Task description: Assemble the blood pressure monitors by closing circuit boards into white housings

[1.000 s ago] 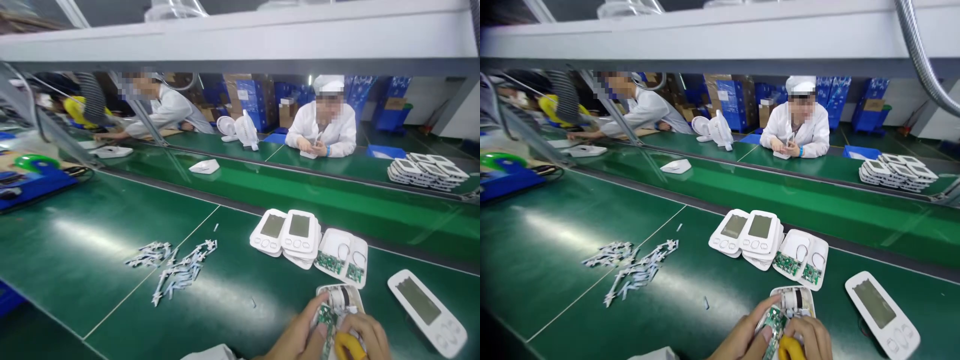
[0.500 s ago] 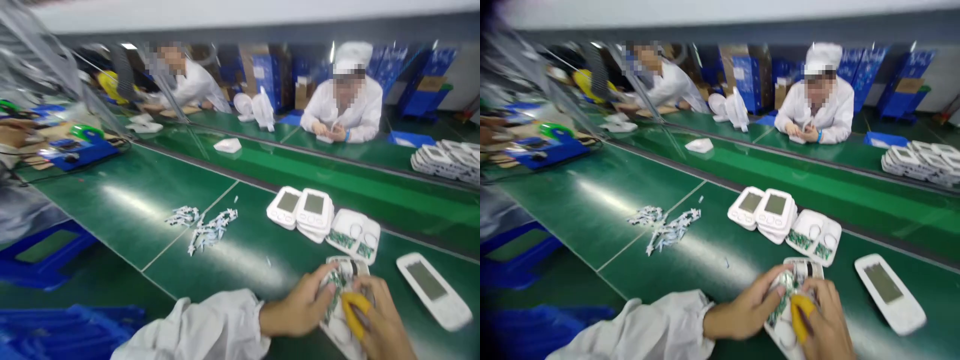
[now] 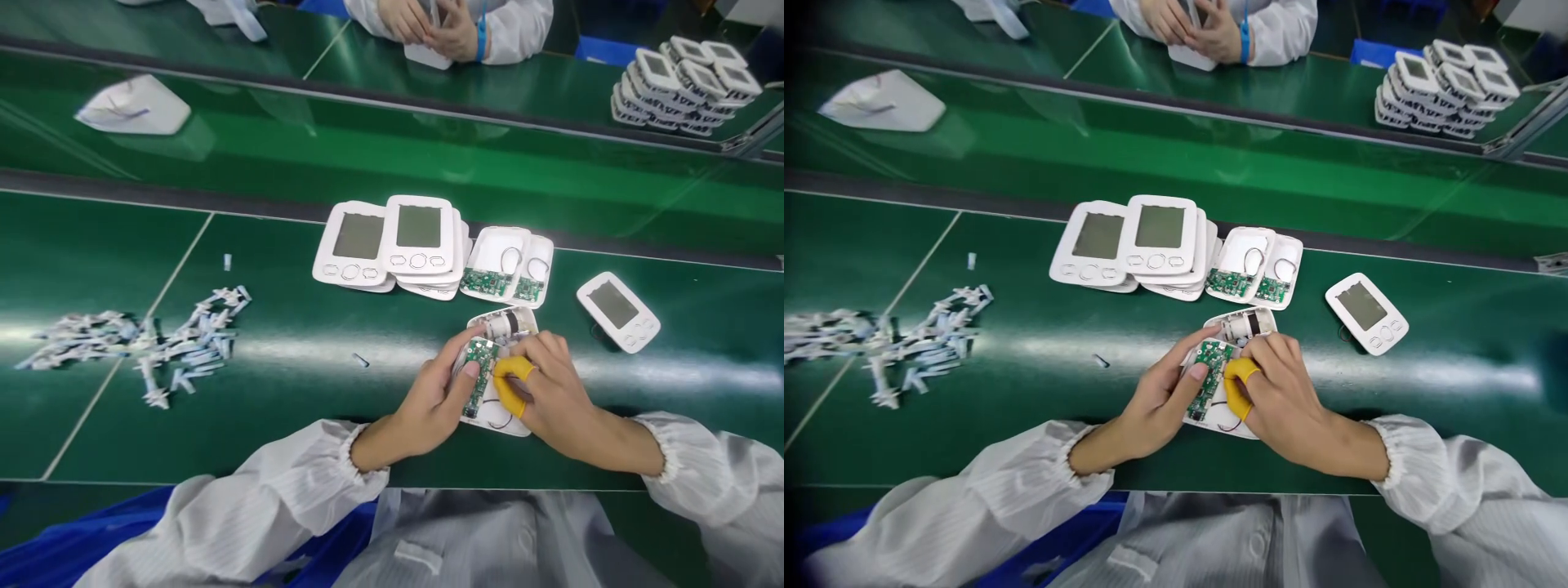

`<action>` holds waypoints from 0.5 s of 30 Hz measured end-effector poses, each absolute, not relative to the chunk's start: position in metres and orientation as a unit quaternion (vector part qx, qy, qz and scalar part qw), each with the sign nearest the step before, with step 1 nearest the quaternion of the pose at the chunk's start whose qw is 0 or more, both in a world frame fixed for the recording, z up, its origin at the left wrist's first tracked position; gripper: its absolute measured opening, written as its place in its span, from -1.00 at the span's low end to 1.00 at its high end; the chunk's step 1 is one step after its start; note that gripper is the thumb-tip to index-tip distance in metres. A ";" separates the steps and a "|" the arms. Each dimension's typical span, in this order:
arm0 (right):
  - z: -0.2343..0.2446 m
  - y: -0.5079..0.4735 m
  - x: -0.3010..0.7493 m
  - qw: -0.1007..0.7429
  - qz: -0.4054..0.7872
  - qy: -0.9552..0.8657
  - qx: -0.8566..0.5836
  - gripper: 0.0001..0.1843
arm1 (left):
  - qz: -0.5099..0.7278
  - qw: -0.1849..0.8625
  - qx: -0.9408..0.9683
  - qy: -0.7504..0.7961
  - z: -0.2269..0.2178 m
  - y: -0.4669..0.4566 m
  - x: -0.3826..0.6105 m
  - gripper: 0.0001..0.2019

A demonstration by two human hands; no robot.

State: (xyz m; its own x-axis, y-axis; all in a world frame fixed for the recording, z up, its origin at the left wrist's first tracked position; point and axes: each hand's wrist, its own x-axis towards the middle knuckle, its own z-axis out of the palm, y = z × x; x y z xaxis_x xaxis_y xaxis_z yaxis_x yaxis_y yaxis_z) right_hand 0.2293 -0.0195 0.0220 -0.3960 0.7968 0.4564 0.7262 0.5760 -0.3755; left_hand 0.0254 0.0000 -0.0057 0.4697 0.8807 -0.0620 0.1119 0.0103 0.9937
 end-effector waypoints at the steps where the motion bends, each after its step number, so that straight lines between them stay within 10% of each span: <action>1: 0.021 -0.020 0.230 0.307 0.060 -0.835 -0.453 -0.86 | 0.329 0.585 0.625 0.398 -0.005 0.000 0.026 -0.46; 15: 0.022 -0.021 0.229 0.315 0.086 -0.831 -0.451 -0.82 | 0.355 0.545 0.641 0.407 -0.001 -0.003 0.026 -0.52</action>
State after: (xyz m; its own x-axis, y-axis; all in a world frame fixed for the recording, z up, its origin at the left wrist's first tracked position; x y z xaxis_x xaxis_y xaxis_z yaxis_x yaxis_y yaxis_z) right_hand 0.2294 -0.0213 0.0218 -0.3949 0.8038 0.4450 0.6948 0.5782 -0.4277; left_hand 0.0264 -0.0030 -0.0014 0.4155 0.9095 0.0114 0.1342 -0.0737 0.9882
